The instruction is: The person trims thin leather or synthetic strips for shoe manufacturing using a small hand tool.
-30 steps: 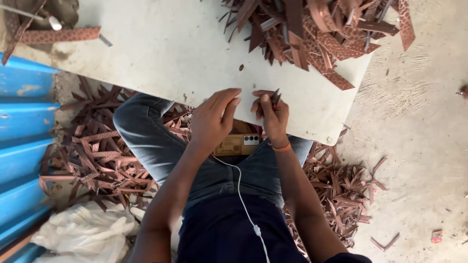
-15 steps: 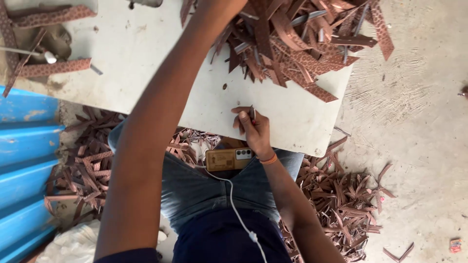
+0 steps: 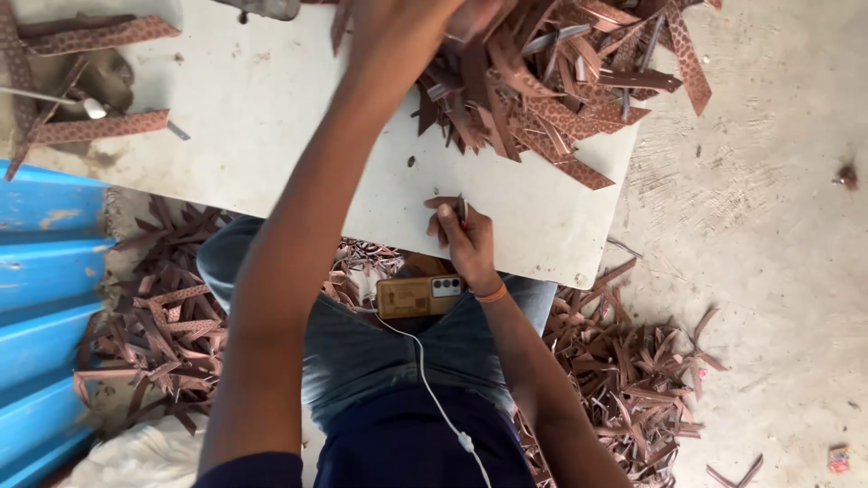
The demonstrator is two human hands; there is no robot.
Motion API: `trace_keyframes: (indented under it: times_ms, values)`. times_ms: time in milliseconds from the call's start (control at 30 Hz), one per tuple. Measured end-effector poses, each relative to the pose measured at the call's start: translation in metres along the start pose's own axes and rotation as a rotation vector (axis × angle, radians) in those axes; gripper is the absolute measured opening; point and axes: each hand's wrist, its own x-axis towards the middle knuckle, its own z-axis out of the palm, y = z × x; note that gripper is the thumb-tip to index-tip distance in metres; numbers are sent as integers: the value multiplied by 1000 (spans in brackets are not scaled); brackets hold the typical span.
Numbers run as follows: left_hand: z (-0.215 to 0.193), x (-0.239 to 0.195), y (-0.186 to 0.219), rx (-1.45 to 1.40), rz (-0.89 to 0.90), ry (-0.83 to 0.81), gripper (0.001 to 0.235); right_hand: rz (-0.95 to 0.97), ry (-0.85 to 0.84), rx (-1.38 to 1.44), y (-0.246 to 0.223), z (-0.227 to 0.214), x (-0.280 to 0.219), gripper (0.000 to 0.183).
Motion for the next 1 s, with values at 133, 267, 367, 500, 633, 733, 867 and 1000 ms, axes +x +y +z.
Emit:
trace_keyframes:
  times_ms: [133, 267, 367, 500, 633, 733, 867, 1000]
  values:
    - [-44, -113, 68, -88, -242, 167, 24, 36, 2, 59, 22, -1, -1, 34]
    - [-81, -214, 31, -112, -591, 431, 29, 33, 13, 67, 104, -27, -6, 48]
    - [-88, -248, 14, -148, -727, 505, 28, 69, 168, 199, 37, -3, -3, 42]
    - [-87, -248, 14, -67, -804, 425, 29, -5, 379, 318, 2, -4, -9, 42]
    - [-73, -235, 50, 832, -667, 245, 28, -51, 613, 119, 4, -15, -28, 35]
    - [-64, -232, 52, 1306, -263, 209, 24, -112, 526, -151, -3, -16, -34, 20]
    - [-65, -238, 13, 1098, -321, 108, 13, -334, 175, -494, -20, 17, -16, 10]
    - [-67, -241, 14, 1113, -280, 108, 16, -504, 80, -659, -40, 49, 18, 19]
